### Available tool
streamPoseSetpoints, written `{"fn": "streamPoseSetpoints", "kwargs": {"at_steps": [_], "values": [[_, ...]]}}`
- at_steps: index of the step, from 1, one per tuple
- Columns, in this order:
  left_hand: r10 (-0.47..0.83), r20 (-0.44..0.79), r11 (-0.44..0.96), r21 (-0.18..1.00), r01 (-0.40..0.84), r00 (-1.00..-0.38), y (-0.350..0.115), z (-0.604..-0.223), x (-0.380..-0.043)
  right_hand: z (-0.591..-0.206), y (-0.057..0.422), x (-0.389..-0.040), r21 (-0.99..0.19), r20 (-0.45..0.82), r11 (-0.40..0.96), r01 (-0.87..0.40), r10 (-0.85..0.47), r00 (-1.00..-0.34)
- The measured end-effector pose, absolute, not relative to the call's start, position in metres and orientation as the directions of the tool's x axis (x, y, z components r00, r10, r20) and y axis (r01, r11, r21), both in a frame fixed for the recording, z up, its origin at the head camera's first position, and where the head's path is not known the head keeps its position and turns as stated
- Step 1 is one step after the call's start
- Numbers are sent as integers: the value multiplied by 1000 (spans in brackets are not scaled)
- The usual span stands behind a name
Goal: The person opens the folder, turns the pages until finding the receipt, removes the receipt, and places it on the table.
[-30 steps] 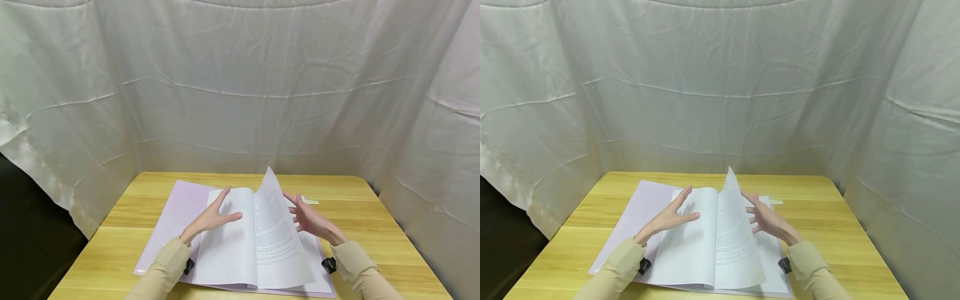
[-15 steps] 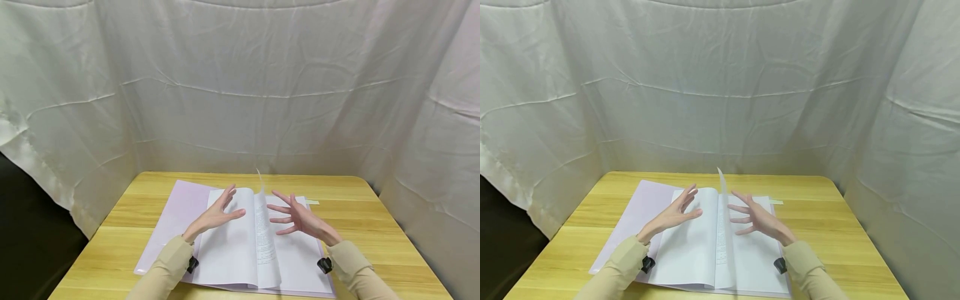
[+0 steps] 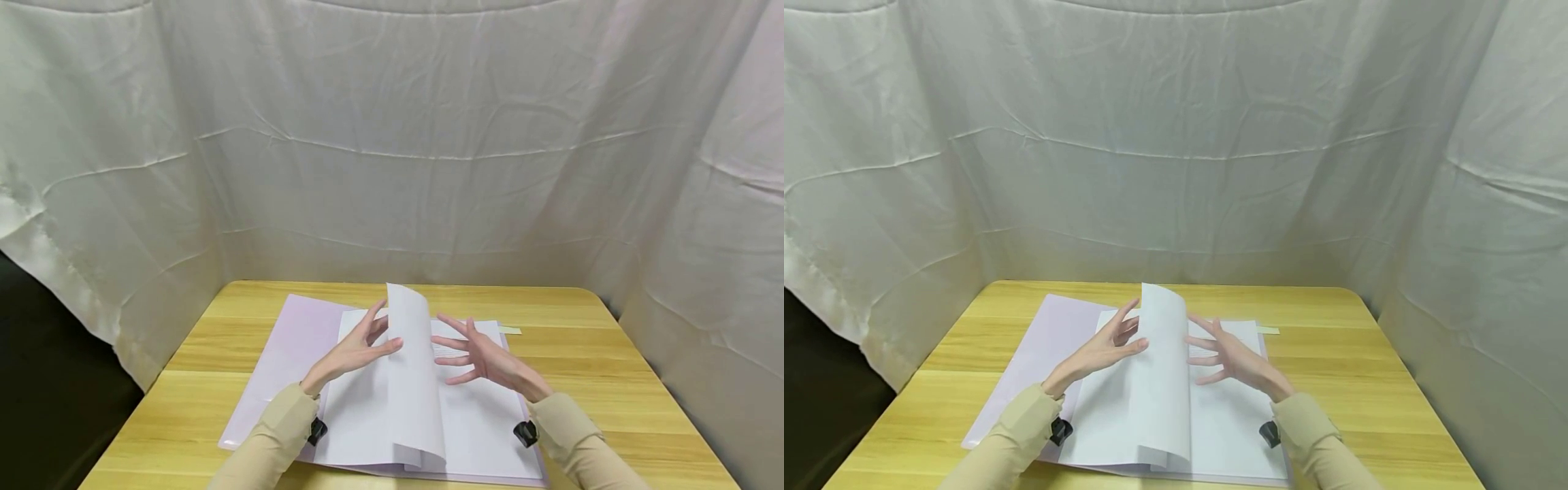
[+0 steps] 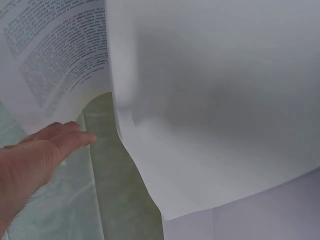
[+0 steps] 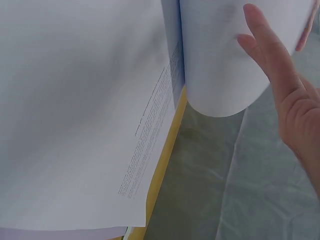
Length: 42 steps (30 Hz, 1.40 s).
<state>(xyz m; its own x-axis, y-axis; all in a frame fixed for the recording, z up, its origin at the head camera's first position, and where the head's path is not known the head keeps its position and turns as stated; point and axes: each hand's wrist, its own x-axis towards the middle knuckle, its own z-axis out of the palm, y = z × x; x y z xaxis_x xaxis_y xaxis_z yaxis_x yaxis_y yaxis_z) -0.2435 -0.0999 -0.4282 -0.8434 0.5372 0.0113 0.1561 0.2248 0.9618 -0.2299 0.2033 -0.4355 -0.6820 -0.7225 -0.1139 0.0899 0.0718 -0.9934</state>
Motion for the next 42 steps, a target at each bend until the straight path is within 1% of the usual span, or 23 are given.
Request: {"fn": "streamPoseSetpoints", "kwargs": {"at_steps": [7,11,16,24,31,37,42], "values": [[478,0,294,942,160,-878,-101,-429,-243,-435,202,-228,-994,-107,67,86,-730,-674],[431,20,337,924,181,-902,-102,-432,-244,-436,203,-228,-995,-100,60,83,-734,-672],[374,6,328,934,138,-927,-104,-436,-244,-438,209,-229,-997,-73,47,56,-739,-670],[263,26,327,938,115,-964,-110,-444,-250,-443,220,-235,-999,-21,42,-15,-728,-685],[238,3,333,939,85,-971,-119,-450,-251,-445,225,-238,-998,-39,56,0,-691,-722],[218,-39,392,919,51,-975,-126,-455,-253,-449,232,-243,-996,-28,81,-32,-648,-761],[198,-55,455,890,42,-979,-131,-460,-254,-456,239,-249,-991,-16,120,-66,-577,-817]]}}
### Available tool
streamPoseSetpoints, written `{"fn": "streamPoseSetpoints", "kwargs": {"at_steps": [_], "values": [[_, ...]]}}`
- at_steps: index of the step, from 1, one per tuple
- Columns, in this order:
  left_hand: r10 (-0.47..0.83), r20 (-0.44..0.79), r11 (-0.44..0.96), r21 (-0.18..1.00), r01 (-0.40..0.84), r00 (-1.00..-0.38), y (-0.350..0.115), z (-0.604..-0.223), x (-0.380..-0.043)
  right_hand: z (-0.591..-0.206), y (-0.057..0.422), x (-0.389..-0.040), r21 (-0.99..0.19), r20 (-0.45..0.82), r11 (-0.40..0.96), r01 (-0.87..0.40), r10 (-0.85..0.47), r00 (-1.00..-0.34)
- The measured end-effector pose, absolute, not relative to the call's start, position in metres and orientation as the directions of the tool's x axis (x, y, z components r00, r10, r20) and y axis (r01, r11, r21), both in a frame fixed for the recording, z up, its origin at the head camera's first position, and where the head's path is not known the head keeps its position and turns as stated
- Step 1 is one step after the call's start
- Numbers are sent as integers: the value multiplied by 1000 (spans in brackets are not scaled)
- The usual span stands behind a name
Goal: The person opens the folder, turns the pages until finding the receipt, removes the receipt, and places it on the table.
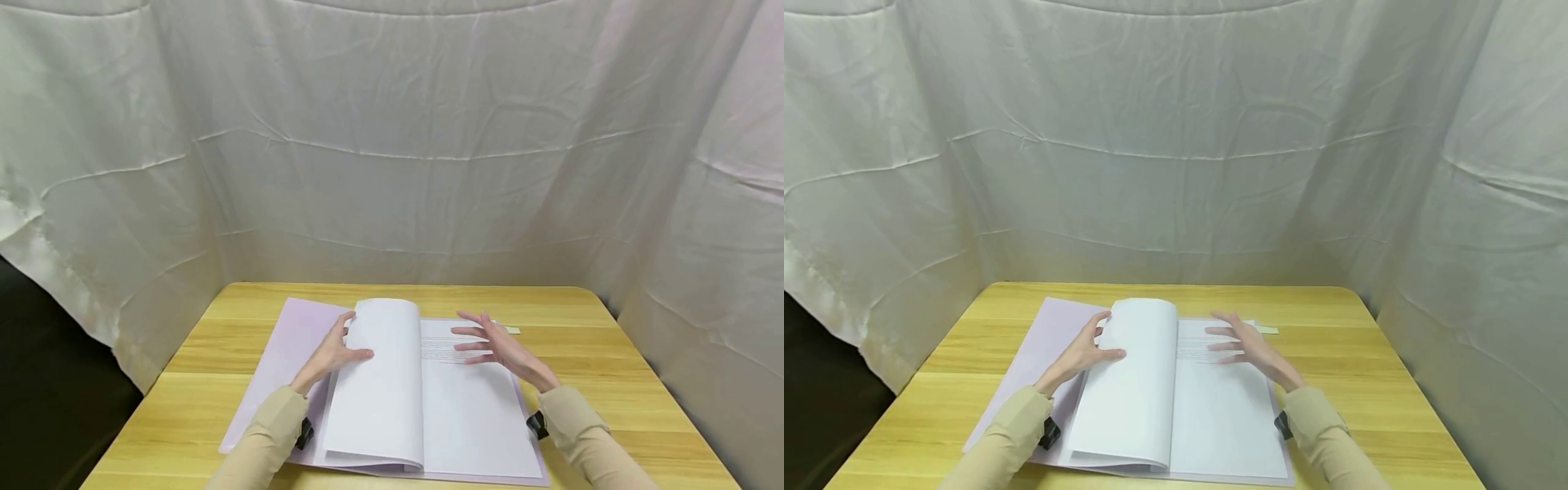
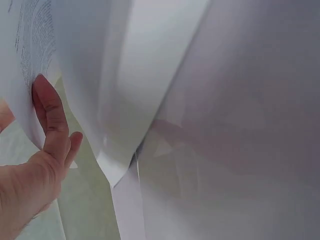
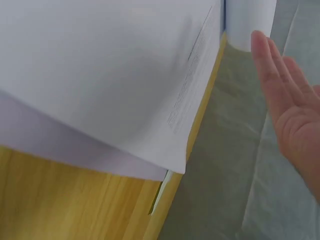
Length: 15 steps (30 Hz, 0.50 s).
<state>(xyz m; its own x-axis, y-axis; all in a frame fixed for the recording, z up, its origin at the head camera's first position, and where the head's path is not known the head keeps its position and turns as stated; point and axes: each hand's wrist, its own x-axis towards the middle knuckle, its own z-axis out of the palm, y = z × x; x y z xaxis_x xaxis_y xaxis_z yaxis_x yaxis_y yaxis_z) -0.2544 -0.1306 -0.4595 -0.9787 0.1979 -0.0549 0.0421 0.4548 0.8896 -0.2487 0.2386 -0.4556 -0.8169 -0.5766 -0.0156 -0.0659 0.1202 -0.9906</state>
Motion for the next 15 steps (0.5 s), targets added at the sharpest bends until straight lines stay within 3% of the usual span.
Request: {"fn": "streamPoseSetpoints", "kwargs": {"at_steps": [15], "values": [[210,-57,607,790,84,-976,-140,-468,-256,-464,253,-263,-983,-53,184,-29,-428,-902]]}}
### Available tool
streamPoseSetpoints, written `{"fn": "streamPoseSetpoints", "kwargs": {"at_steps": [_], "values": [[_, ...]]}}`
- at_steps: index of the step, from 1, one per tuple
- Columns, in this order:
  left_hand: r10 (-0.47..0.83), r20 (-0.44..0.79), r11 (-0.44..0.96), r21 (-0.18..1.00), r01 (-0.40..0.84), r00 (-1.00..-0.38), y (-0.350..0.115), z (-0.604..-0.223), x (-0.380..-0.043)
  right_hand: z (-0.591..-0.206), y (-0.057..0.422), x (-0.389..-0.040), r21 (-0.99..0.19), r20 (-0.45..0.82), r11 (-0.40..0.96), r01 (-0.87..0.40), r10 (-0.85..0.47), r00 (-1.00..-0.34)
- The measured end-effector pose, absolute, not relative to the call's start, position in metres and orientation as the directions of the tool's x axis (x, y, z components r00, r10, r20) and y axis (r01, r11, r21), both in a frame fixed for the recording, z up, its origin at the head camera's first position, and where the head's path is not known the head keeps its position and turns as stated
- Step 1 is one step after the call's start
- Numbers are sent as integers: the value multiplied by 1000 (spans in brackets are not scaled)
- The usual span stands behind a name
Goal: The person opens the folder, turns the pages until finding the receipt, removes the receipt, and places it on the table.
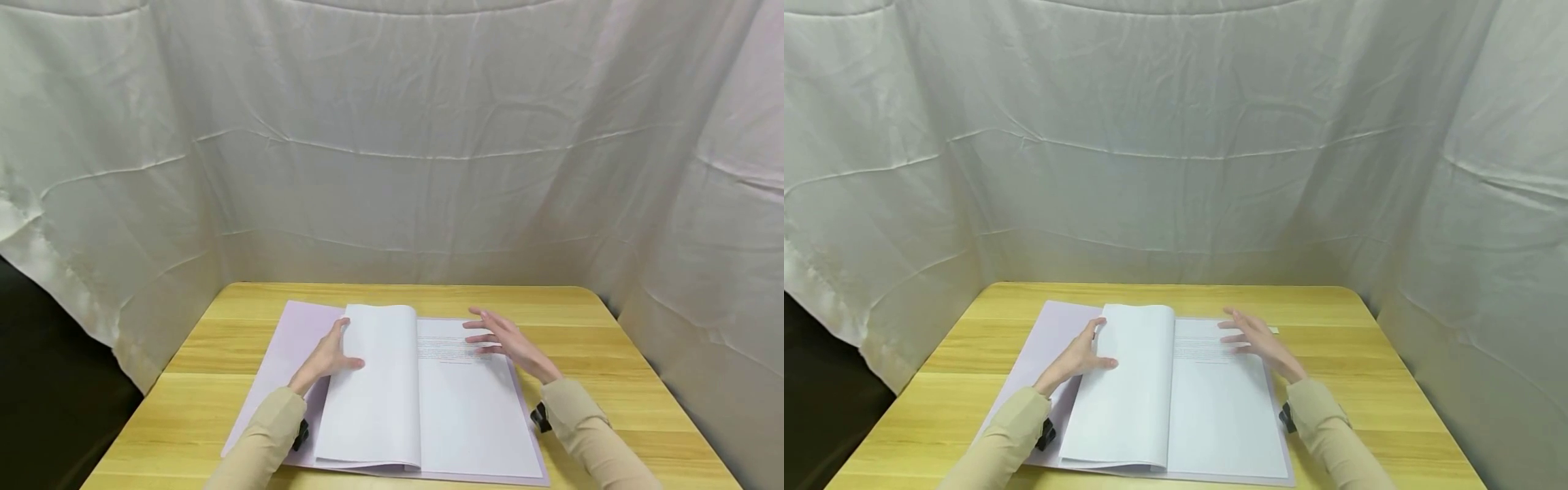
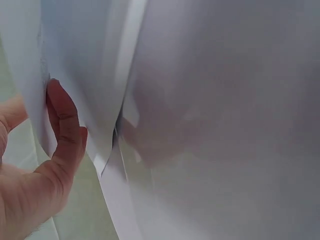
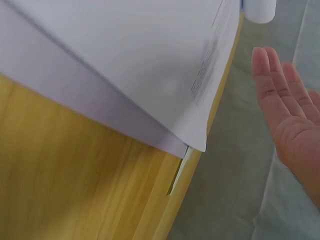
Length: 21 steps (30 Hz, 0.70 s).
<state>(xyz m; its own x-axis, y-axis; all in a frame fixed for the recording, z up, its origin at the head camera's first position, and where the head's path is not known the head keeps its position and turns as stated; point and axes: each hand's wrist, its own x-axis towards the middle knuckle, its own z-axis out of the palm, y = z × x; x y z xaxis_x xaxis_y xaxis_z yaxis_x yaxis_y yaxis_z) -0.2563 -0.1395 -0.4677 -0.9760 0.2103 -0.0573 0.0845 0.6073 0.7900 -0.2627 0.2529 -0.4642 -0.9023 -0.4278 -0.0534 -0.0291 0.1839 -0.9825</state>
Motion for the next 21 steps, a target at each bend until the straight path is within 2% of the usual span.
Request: {"fn": "streamPoseSetpoints", "kwargs": {"at_steps": [10,21], "values": [[217,-39,688,715,124,-975,-141,-475,-258,-469,260,-272,-953,-14,285,-105,-386,-922],[210,-39,720,682,127,-977,-139,-479,-255,-474,261,-287,-860,47,477,-179,-276,-960]]}}
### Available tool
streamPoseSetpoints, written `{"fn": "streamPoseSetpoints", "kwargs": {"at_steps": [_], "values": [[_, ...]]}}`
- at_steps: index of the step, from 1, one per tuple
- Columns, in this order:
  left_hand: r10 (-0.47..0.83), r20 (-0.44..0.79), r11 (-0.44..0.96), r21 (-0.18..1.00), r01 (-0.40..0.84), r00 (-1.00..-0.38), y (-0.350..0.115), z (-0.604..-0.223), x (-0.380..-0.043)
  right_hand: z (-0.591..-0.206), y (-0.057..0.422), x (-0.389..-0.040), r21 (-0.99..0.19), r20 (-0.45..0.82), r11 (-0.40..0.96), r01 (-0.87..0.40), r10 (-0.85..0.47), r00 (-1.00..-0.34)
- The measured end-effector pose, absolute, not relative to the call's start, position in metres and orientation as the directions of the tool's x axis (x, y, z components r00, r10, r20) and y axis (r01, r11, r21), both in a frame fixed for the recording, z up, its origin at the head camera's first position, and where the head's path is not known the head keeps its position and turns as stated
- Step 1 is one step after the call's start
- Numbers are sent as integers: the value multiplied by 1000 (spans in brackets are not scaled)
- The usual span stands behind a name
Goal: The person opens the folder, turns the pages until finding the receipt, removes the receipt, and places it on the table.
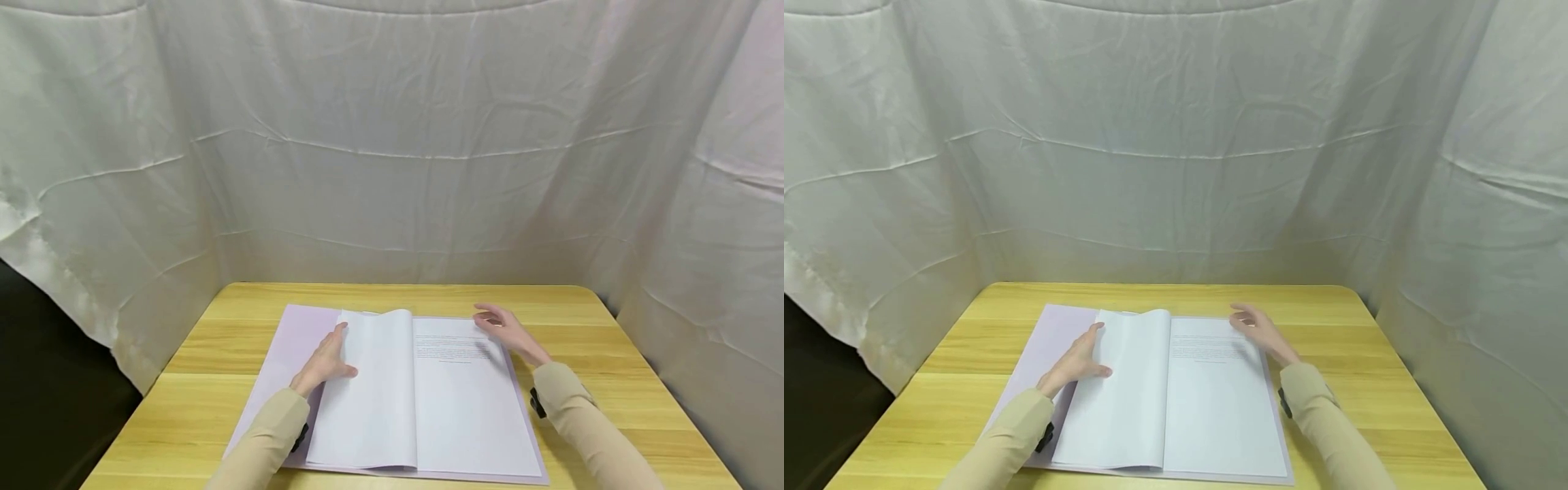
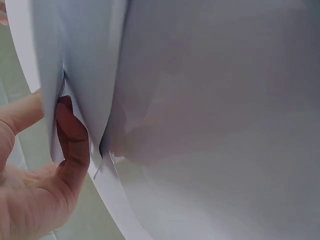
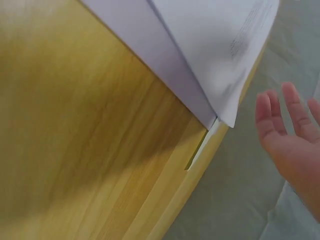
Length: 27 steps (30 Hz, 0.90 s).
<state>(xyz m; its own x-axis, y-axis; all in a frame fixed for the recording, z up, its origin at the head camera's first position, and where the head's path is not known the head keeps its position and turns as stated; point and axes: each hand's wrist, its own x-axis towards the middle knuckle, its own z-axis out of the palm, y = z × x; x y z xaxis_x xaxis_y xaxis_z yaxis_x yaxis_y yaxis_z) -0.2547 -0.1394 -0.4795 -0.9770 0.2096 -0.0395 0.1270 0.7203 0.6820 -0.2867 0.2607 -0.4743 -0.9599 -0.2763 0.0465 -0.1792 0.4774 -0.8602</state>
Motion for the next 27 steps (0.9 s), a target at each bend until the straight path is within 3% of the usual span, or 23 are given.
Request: {"fn": "streamPoseSetpoints", "kwargs": {"at_steps": [10,27], "values": [[183,-56,743,661,101,-982,-138,-480,-252,-482,263,-297,-803,150,524,-284,-283,-947],[208,18,777,604,176,-978,-138,-485,-252,-490,266,-306,-714,69,651,-257,-300,-952]]}}
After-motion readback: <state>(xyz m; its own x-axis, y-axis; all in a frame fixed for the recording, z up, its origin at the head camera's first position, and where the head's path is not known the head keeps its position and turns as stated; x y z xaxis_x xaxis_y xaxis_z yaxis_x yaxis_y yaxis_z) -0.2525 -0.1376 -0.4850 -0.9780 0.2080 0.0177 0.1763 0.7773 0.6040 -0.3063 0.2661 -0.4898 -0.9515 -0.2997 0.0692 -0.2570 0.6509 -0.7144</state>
